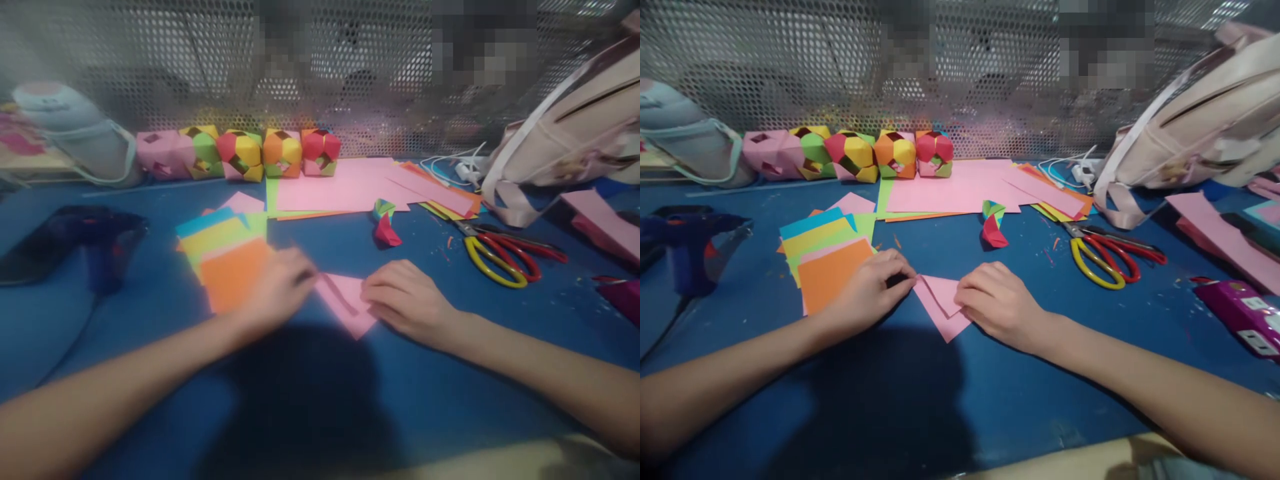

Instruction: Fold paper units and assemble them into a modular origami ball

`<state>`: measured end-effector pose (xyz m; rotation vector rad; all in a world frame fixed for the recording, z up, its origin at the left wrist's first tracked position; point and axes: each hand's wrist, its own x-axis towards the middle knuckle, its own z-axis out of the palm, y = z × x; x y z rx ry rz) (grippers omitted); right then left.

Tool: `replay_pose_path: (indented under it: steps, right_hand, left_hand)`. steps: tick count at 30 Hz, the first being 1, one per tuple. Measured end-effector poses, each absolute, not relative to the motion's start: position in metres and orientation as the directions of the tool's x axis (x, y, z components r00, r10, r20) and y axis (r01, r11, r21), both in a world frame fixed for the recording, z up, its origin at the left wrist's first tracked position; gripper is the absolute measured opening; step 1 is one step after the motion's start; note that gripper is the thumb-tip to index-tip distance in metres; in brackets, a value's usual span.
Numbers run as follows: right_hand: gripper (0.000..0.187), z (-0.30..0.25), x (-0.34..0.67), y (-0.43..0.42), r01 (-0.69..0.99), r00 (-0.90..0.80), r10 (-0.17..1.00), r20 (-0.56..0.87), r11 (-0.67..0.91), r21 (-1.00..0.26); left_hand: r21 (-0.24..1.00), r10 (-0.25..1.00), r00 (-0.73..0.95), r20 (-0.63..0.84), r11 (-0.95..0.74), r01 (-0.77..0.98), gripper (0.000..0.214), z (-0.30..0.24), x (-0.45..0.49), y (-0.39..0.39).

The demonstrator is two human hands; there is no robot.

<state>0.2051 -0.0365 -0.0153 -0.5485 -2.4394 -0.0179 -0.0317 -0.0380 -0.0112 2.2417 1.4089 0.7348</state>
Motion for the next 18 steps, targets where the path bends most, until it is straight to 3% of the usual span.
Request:
replay_pose_path:
  steps: [6,18]
  right_hand:
    - [0.023,-0.006,0.204,-0.044,0.358,-0.849,0.292,0.441,0.931,0.073]
    - [0.033,0.011,0.205,-0.054,0.302,-0.927,0.256,0.275,0.944,0.137]
  left_hand:
    - [0.593,0.907,0.369,0.201,-0.413,0.691,0.016,-0.008,-0.032,-0.038]
    - [0.601,0.919,0.355,0.172,-0.383,0.702,0.018,-0.006,-0.033,-0.038]
